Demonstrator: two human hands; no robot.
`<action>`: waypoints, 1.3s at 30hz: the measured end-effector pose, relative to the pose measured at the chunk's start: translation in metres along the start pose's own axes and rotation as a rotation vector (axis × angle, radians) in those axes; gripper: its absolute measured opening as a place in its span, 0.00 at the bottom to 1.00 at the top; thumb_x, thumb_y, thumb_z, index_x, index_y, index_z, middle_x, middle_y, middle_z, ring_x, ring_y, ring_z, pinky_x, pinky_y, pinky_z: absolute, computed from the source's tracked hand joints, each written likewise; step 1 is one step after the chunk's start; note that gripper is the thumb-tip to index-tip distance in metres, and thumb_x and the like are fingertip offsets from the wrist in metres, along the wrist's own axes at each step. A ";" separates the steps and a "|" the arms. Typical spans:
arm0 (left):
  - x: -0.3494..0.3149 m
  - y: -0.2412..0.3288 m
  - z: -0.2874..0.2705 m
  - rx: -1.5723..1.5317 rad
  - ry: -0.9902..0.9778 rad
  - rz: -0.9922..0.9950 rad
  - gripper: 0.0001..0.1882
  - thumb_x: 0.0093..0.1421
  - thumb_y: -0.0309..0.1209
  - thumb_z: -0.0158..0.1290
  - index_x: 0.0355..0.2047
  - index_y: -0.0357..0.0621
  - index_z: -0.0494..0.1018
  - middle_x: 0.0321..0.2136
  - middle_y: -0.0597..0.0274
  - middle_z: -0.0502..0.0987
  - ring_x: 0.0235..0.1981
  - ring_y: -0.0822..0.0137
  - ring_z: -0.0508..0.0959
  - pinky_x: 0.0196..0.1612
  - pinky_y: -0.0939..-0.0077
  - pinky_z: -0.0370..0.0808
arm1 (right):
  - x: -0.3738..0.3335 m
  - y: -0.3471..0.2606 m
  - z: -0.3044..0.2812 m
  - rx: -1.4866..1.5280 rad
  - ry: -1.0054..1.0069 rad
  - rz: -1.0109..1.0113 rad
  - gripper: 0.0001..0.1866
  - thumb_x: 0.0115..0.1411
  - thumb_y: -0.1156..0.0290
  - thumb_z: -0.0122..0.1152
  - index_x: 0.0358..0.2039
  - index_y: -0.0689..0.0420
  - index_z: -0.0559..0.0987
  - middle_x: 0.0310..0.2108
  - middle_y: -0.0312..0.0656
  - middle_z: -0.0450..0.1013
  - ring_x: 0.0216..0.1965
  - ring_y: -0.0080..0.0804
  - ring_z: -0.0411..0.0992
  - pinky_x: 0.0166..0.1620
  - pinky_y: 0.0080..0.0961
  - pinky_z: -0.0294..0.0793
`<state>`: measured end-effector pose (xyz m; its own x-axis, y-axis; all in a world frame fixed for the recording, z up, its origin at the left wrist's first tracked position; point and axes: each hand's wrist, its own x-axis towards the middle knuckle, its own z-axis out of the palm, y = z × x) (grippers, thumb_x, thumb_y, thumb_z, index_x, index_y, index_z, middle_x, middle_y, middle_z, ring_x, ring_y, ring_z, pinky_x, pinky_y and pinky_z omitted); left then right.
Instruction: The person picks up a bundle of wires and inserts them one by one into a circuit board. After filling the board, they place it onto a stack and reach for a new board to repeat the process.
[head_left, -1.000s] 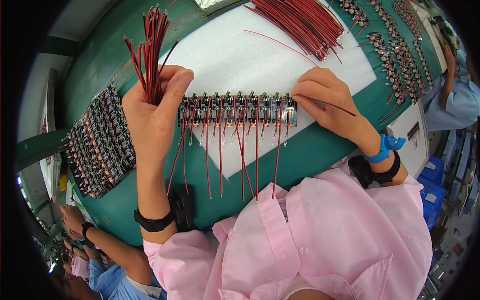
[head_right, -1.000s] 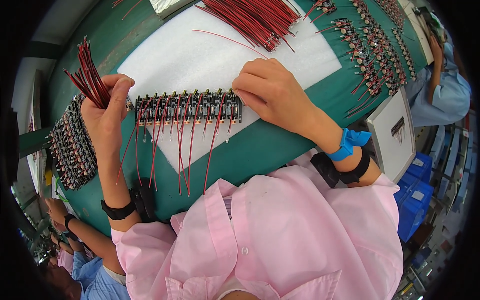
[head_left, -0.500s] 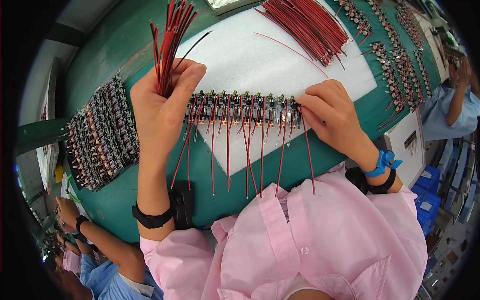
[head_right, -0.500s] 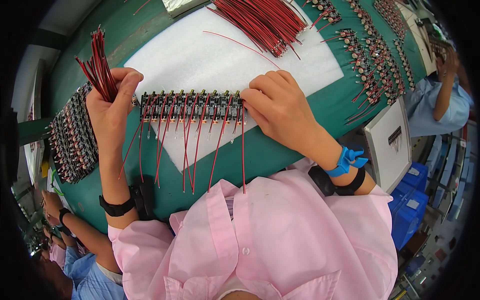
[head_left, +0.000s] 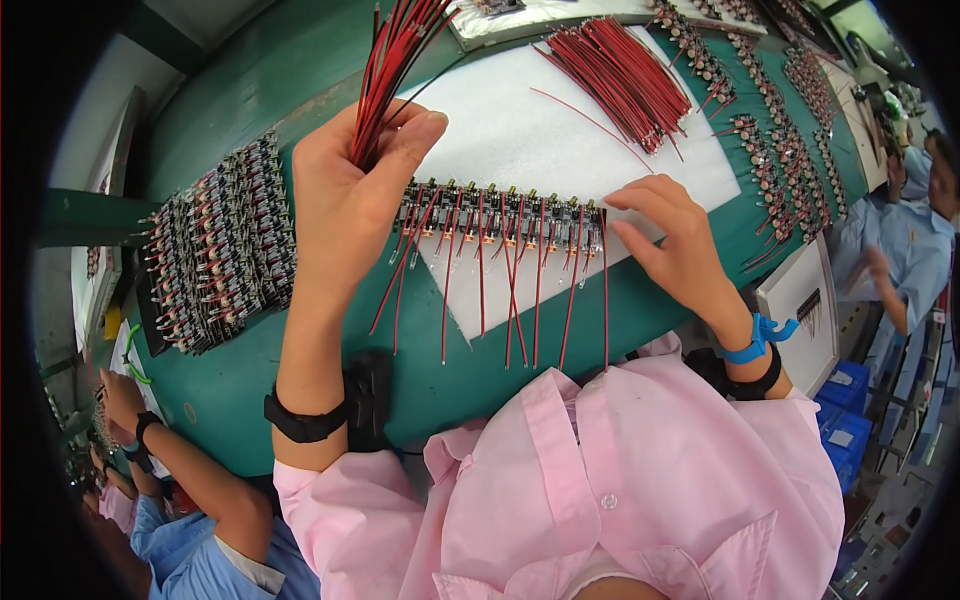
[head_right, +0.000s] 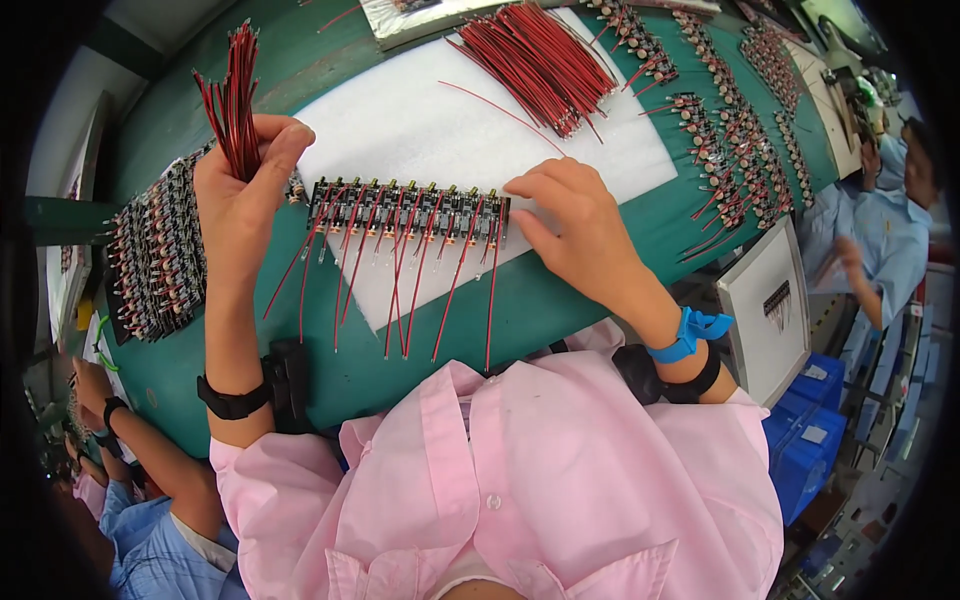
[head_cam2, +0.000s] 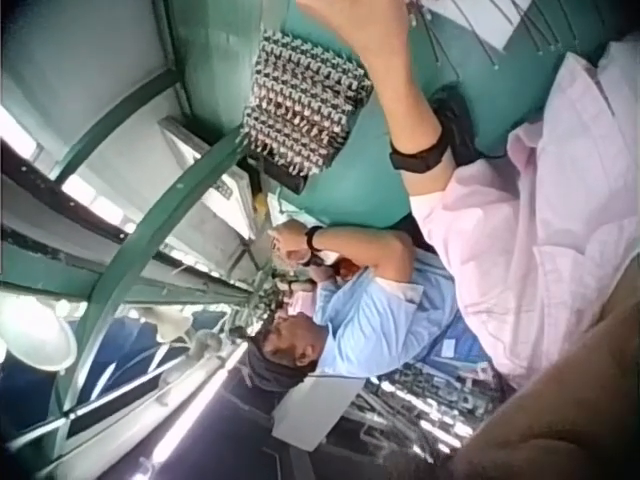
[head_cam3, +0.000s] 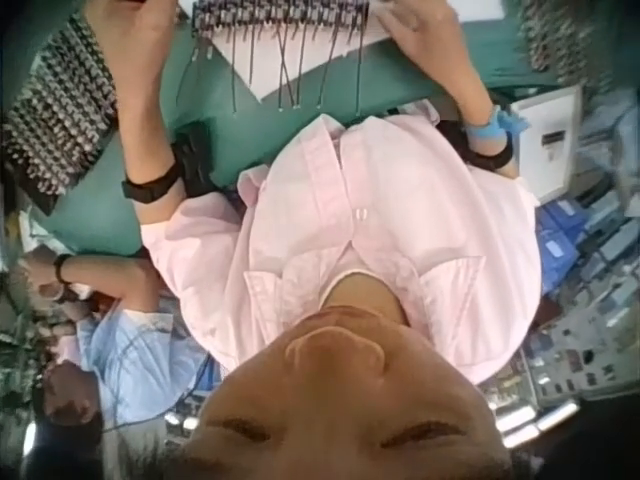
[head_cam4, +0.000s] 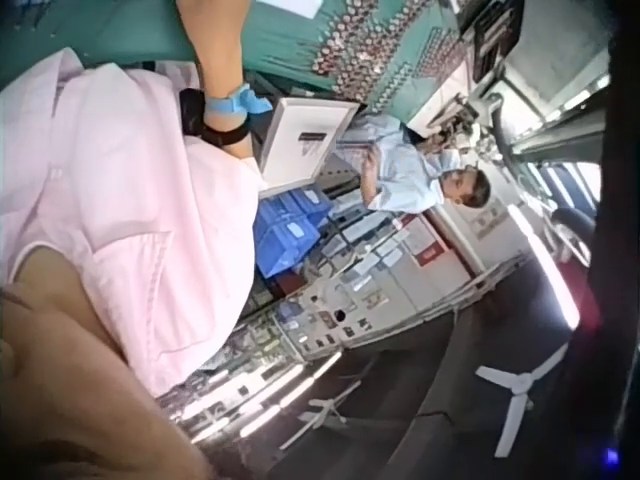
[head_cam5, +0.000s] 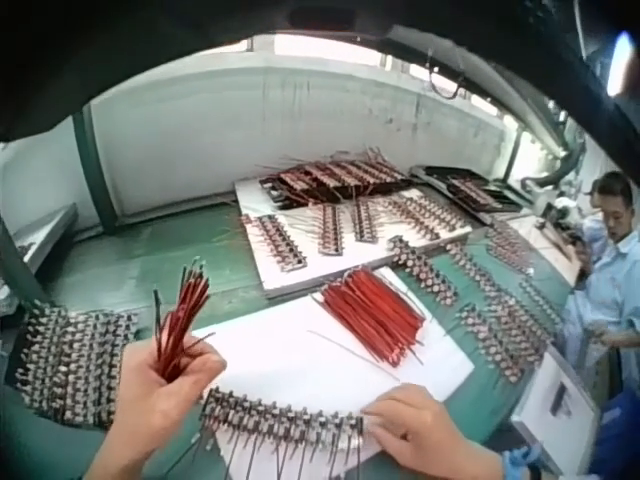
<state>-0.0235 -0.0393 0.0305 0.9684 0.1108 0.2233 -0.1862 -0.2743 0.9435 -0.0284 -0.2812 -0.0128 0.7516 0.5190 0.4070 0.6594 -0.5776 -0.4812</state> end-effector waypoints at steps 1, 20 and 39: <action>-0.002 0.003 -0.002 -0.005 0.016 0.010 0.06 0.49 0.28 0.50 0.22 0.37 0.70 0.11 0.76 0.61 0.11 0.86 0.54 0.13 0.88 0.46 | -0.003 0.000 -0.001 0.018 0.032 0.058 0.08 0.40 0.81 0.54 0.25 0.61 0.71 0.24 0.41 0.67 0.24 0.31 0.65 0.29 0.23 0.64; -0.147 0.104 -0.044 -1.378 -0.344 0.695 0.05 0.46 0.23 0.48 0.24 0.44 0.72 0.05 0.77 0.53 0.05 0.83 0.53 0.06 0.87 0.45 | -0.017 -0.016 -0.009 1.093 -0.199 0.961 0.14 0.51 0.71 0.46 0.36 0.66 0.65 0.30 0.53 0.69 0.15 0.32 0.70 0.20 0.20 0.72; -0.123 0.067 -0.072 -0.985 -0.772 0.590 0.06 0.47 0.29 0.46 0.16 0.42 0.69 0.05 0.73 0.53 0.05 0.80 0.51 0.08 0.85 0.45 | -0.012 -0.033 -0.003 1.213 -0.193 1.098 0.16 0.51 0.70 0.46 0.37 0.66 0.64 0.32 0.57 0.68 0.13 0.36 0.70 0.17 0.23 0.72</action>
<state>-0.1667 -0.0029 0.0840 0.4915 -0.4253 0.7599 -0.3225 0.7217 0.6125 -0.0594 -0.2699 0.0008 0.7484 0.3395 -0.5697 -0.6197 0.0520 -0.7831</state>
